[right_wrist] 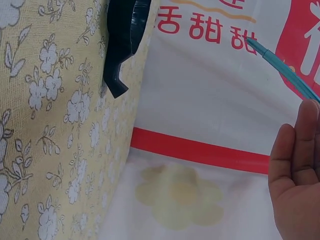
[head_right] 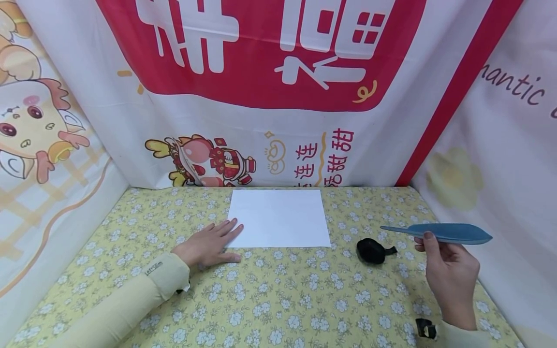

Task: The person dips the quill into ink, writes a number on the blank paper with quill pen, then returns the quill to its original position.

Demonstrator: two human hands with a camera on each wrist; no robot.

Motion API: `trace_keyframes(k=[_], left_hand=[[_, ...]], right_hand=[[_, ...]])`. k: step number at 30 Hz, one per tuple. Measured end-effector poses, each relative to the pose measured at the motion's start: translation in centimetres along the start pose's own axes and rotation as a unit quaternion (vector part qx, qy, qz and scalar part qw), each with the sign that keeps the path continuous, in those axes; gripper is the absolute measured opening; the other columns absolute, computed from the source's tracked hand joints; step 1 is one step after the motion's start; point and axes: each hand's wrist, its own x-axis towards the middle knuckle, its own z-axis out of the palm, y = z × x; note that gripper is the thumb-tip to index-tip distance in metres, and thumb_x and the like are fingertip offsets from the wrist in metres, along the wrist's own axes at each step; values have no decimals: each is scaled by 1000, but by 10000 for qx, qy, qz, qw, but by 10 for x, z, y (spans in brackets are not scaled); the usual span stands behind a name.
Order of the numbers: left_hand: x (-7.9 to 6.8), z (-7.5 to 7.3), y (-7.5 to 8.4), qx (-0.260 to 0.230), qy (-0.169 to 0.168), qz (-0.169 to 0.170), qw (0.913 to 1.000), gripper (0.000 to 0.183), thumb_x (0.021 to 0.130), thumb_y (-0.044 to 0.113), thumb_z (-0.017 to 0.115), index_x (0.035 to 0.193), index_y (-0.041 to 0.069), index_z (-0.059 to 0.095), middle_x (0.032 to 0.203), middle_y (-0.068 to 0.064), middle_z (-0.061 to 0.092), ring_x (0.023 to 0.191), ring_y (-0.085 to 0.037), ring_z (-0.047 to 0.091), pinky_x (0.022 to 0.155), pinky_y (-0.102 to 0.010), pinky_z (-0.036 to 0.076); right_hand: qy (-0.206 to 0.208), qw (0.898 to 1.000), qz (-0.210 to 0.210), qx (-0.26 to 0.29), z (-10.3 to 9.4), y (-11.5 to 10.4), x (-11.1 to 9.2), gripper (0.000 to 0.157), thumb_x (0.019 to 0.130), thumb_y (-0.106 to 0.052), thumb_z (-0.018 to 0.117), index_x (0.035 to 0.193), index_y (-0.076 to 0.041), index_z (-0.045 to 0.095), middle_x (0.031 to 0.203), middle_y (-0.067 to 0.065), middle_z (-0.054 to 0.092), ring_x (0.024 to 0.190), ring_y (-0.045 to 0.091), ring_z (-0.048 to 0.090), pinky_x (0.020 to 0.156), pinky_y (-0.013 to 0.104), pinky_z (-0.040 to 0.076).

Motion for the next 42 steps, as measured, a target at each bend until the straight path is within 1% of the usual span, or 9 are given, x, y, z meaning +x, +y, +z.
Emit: trace_keyframes(k=[9, 12, 14, 17, 20, 23, 30, 36, 42], left_hand=[[-2, 2, 0, -51, -22, 15, 10000, 90, 96, 67, 49, 162, 13, 20, 166, -14, 14, 151, -34, 16, 120, -57, 18], [-1, 2, 0, -50, -26, -15, 10000, 91, 96, 68, 48, 162, 14, 20, 167, -14, 14, 151, -34, 16, 120, -56, 18], [-1, 3, 0, -29, -22, -20, 10000, 92, 95, 70, 47, 163, 14, 19, 167, -13, 13, 151, -33, 16, 120, -56, 18], [0, 3, 0, -12, -23, -13, 10000, 93, 95, 72, 45, 163, 15, 18, 167, -13, 13, 152, -33, 15, 121, -56, 18], [0, 4, 0, -23, -48, -22, 10000, 93, 94, 72, 45, 163, 16, 17, 167, -12, 12, 152, -32, 14, 121, -55, 18], [0, 4, 0, -44, -53, -32, 10000, 93, 94, 72, 45, 163, 16, 17, 167, -12, 12, 152, -32, 14, 121, -55, 17], [1, 5, -1, -11, -15, -33, 10000, 93, 94, 72, 45, 163, 15, 18, 167, -12, 12, 152, -32, 15, 121, -55, 18], [1, 3, -2, -33, -41, -24, 10000, 92, 95, 71, 45, 163, 15, 18, 167, -12, 11, 152, -32, 14, 121, -55, 17], [2, 3, -2, -27, -5, -16, 10000, 92, 95, 71, 45, 163, 15, 18, 167, -12, 11, 152, -32, 15, 121, -55, 17]], right_hand=[[93, 9997, 207, 67, 2, 5, -2, 28, 101, -15, 62, 115, 6, 73, 82, -11, 73, 71, 1, 70, 72, 12, 56], [109, 9964, 618, 575, 2, 7, -2, 28, 100, -14, 63, 116, 7, 72, 83, -5, 74, 71, 5, 71, 70, 15, 57], [169, 9874, 1038, 1183, 2, 8, -1, 29, 98, -14, 65, 116, 8, 71, 84, 1, 74, 72, 8, 72, 69, 19, 58], [353, 9621, 1763, 2051, 3, 8, 0, 30, 95, -14, 69, 115, 9, 70, 86, 10, 74, 71, 14, 73, 66, 24, 59], [461, 9442, 2287, 2327, 6, 7, 0, 31, 94, -16, 71, 114, 7, 71, 87, 12, 74, 71, 17, 73, 65, 27, 60], [506, 9316, 2563, 2527, 6, 9, 1, 29, 93, -17, 72, 113, 5, 72, 87, 11, 75, 70, 17, 74, 64, 28, 60], [351, 8968, 2839, 3375, 2, 13, 2, 21, 93, -15, 72, 107, 0, 74, 85, 13, 75, 70, 20, 74, 66, 32, 61], [7, 8853, 3257, 3321, 1, 16, 2, 14, 92, -17, 74, 102, -7, 75, 85, 12, 75, 71, 21, 75, 64, 33, 62], [-199, 8747, 3449, 3399, 1, 18, 2, 11, 91, -14, 75, 100, -7, 75, 86, 13, 75, 73, 23, 75, 67, 35, 61]])
